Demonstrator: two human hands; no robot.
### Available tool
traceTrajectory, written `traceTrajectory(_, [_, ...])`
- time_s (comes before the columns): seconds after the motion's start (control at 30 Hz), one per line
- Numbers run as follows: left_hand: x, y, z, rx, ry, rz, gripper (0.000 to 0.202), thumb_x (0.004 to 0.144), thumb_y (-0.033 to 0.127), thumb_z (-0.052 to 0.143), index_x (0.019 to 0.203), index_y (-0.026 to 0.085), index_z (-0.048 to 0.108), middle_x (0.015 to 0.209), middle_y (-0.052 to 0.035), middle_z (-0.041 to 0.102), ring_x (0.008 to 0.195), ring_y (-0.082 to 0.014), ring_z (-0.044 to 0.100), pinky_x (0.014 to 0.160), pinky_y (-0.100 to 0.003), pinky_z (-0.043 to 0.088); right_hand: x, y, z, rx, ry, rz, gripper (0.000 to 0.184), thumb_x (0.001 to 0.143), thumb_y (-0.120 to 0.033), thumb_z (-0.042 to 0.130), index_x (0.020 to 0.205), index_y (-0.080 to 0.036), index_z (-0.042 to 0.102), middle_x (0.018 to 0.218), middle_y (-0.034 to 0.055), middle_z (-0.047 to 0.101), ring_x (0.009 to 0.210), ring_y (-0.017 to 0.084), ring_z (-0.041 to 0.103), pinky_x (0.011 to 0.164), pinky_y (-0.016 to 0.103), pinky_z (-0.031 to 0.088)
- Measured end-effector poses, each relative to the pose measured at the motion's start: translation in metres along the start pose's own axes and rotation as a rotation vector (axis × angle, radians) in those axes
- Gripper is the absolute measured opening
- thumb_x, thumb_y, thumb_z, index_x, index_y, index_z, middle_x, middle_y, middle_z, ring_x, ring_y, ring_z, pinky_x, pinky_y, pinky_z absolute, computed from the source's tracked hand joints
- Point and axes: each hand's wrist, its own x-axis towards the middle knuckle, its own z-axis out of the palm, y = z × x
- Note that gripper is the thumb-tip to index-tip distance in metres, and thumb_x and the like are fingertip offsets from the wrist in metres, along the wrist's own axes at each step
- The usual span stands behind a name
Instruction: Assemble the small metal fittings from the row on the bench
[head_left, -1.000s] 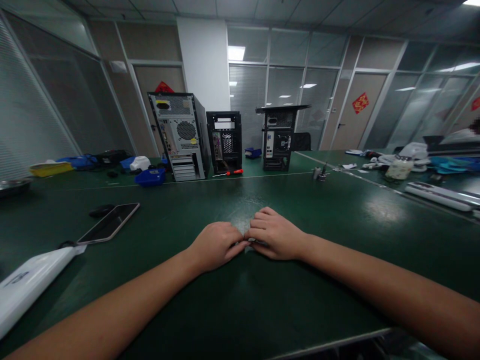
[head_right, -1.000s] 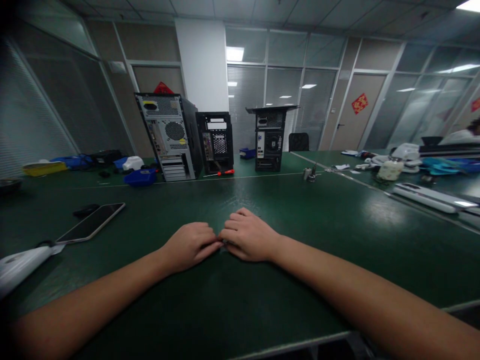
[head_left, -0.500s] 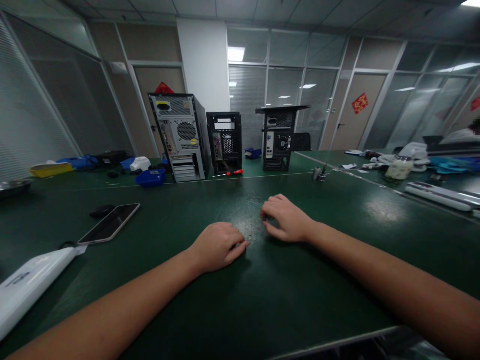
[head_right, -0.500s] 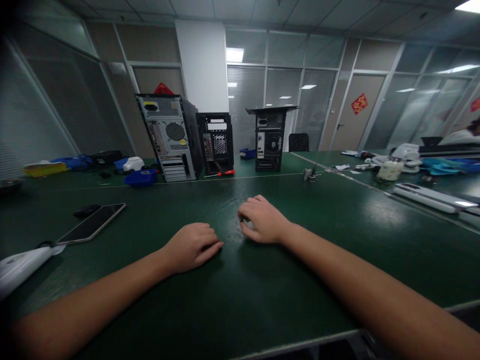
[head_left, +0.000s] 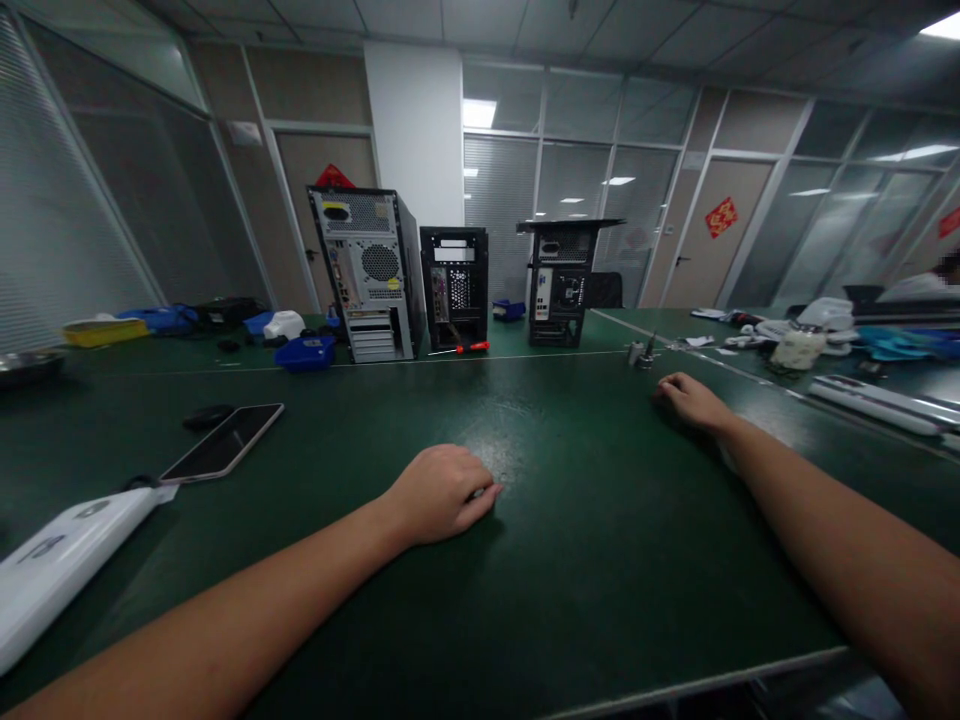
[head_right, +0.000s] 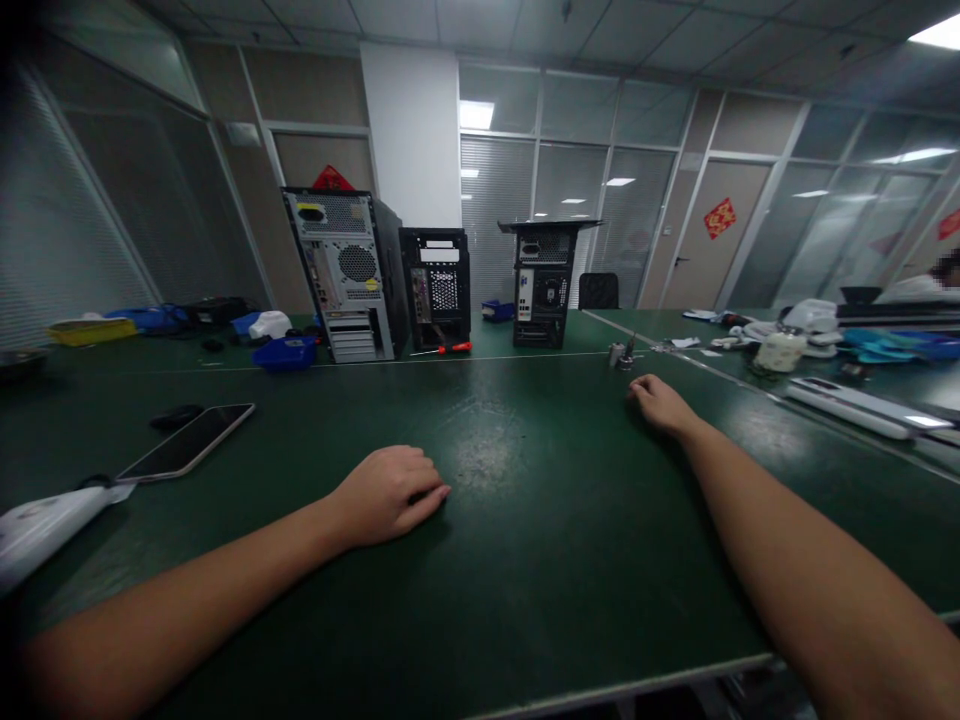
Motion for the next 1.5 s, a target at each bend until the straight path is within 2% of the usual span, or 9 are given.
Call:
traceTrajectory(0.13, [0.000,0.000,0.002,0.012,0.004,0.003,0.035,0.102,0.031,0.048,0.076,0.017,0.067,0.069,-0.0025,0.064,0.066,-0.0173,0.057,0.066,-0.031,0.040,-0.001,0.009,-0.001,0.096,0.039,0.099,0.033,0.087,-0.042,0.048,0.092,-0.017,0.069,0.098,0.0156,0.075,0.084,0.027,0.067,0.080,0.041,0.052])
traceTrajectory(0.27, [-0.003,0.001,0.001,0.011,0.009,0.007,0.035,0.102,0.030,0.048,0.075,0.017,0.066,0.070,-0.0022,0.063,0.066,-0.0171,0.057,0.066,-0.031,0.040,-0.006,0.003,-0.002,0.156,0.092,0.135,0.030,0.083,-0.043,0.056,0.092,-0.017,0.071,0.096,0.0139,0.076,0.084,0.027,0.067,0.079,0.040,0.051])
traceTrajectory(0.4, [-0.003,0.003,-0.001,0.001,0.005,0.001,0.035,0.102,0.030,0.048,0.076,0.017,0.066,0.070,-0.0018,0.063,0.066,-0.0171,0.057,0.067,-0.032,0.041,-0.009,-0.002,-0.014,0.154,0.164,0.148,0.033,0.084,-0.041,0.058,0.098,-0.015,0.074,0.102,0.0162,0.075,0.087,0.025,0.065,0.079,0.036,0.046])
traceTrajectory(0.53, [0.002,0.006,-0.001,-0.006,-0.001,-0.004,0.034,0.102,0.029,0.049,0.076,0.017,0.066,0.070,-0.0017,0.063,0.066,-0.0167,0.057,0.066,-0.031,0.040,-0.006,-0.002,-0.035,0.094,0.273,0.140,0.040,0.092,-0.039,0.046,0.105,-0.013,0.074,0.115,0.0203,0.072,0.097,0.026,0.061,0.079,0.035,0.040])
traceTrajectory(0.67, [0.003,0.006,0.002,0.007,0.011,0.000,0.032,0.101,0.029,0.051,0.075,0.017,0.065,0.069,-0.0015,0.063,0.065,-0.0168,0.056,0.065,-0.030,0.039,-0.005,0.000,-0.049,-0.048,0.334,0.149,0.043,0.094,-0.033,0.037,0.100,-0.013,0.074,0.110,0.0186,0.073,0.094,0.027,0.061,0.075,0.033,0.040])
traceTrajectory(0.8, [0.001,0.004,0.004,0.004,0.011,0.001,0.030,0.100,0.028,0.051,0.075,0.017,0.065,0.069,-0.0012,0.062,0.065,-0.0166,0.056,0.065,-0.031,0.039,-0.006,0.006,-0.051,-0.171,0.299,0.118,0.041,0.091,-0.044,0.051,0.107,-0.018,0.078,0.106,0.0142,0.076,0.094,0.027,0.065,0.075,0.033,0.042])
traceTrajectory(0.97, [0.003,0.004,0.005,-0.010,0.016,0.001,0.030,0.100,0.028,0.051,0.076,0.017,0.065,0.069,-0.0012,0.062,0.065,-0.0164,0.056,0.065,-0.030,0.039,-0.008,0.014,-0.048,-0.157,0.249,0.095,0.036,0.082,-0.041,0.067,0.109,-0.022,0.081,0.101,0.0072,0.079,0.095,0.026,0.069,0.081,0.032,0.047])
traceTrajectory(1.23, [0.002,0.005,0.002,-0.013,0.035,0.010,0.030,0.100,0.027,0.052,0.075,0.017,0.065,0.068,-0.0009,0.062,0.063,-0.0158,0.055,0.064,-0.030,0.039,-0.010,0.015,-0.045,-0.152,0.119,0.025,0.037,0.086,-0.038,0.064,0.113,-0.019,0.079,0.104,0.0107,0.079,0.099,0.027,0.070,0.081,0.032,0.048])
traceTrajectory(1.5, [0.004,0.006,0.000,-0.009,0.019,-0.003,0.029,0.100,0.027,0.052,0.076,0.017,0.066,0.069,-0.0009,0.063,0.064,-0.0162,0.056,0.064,-0.030,0.040,-0.005,0.023,-0.039,-0.157,0.119,-0.020,0.036,0.086,-0.042,0.063,0.110,-0.020,0.078,0.104,0.0101,0.078,0.098,0.028,0.071,0.084,0.036,0.049])
